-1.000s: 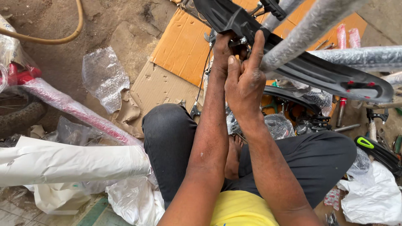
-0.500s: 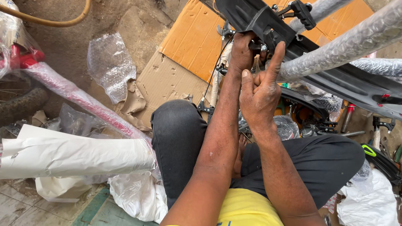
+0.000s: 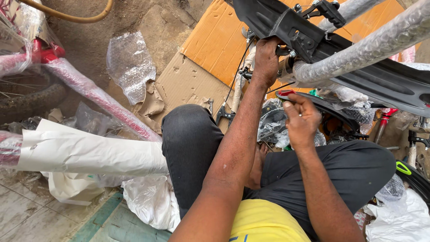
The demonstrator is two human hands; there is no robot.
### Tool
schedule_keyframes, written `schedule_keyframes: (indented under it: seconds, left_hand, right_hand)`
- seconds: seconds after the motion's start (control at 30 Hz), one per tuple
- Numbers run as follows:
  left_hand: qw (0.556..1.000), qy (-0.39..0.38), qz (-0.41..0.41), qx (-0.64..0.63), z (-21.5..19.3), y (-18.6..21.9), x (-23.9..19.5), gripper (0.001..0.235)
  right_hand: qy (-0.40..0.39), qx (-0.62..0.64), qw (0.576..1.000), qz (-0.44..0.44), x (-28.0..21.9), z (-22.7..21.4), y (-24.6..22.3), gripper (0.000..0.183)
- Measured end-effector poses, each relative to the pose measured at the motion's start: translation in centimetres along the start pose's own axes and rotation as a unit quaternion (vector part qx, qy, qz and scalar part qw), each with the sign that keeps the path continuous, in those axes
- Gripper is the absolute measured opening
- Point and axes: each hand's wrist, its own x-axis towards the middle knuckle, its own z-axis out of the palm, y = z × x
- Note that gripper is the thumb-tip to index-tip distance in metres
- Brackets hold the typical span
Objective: The person attaches a black plastic mudguard to the rear frame of a bicycle. They insert red plastic clips into the mudguard, align it with the frame, and use a wrench to tighten the mounting bolts.
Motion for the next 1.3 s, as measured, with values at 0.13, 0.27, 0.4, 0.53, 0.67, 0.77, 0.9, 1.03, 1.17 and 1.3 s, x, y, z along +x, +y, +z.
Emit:
schedule_keyframes:
  seconds: [0.13,0.27,0.4,0.53,0.67,0.77,0.9,1.03,1.17,1.3]
  left_hand:
    - [0.922,-0.007,-0.214,-0.323,0.0,0.0,-0.1,0.033]
    - [0.893,0.079,-0.221,-0.383,1.7,2.0,-0.8,0.029]
    - [0.858,0.14,-0.252,-0.425,2.3,3.1,-1.3,0.029]
    - [0.843,0.137,-0.274,-0.442,1.9,3.7,-0.4,0.024]
    - [0.827,0.186,-0.279,-0.452,2.4,4.3,-0.3,0.024]
    - [0.832,0.218,-0.281,-0.426,2.8,4.1,-0.9,0.028]
    - [0.827,0.232,-0.311,-0.407,2.5,4.1,-0.5,0.029]
    - [0.86,0.185,-0.321,-0.351,0.9,5.5,-0.7,0.029]
    - [0.915,0.227,-0.316,-0.109,-1.2,8.4,-3.9,0.03]
    - [0.934,0.303,-0.092,0.165,-3.3,11.5,-5.4,0.051]
  right_hand:
    - [0.029,0.072,0.995,0.065,0.6,-1.5,0.6,0.017]
    - [0.052,0.126,0.988,0.077,1.4,-1.3,-0.3,0.018]
    - [0.098,0.218,0.967,0.086,3.0,-1.5,-1.1,0.024]
    - [0.14,0.322,0.935,0.054,6.3,-6.4,-2.4,0.013]
    - [0.037,0.153,0.987,0.02,7.7,-11.6,-2.5,0.012]
    - [-0.085,0.169,0.98,0.06,8.7,-12.8,-2.2,0.021]
    - [-0.08,0.315,0.933,0.157,9.1,-8.1,-2.6,0.038]
    - [0.078,0.257,0.959,0.089,8.6,-3.8,-3.0,0.019]
    - [0.121,0.24,0.962,0.047,9.5,-4.9,-3.7,0.018]
    - [0.123,0.215,0.968,-0.035,9.5,-5.0,-3.3,0.02]
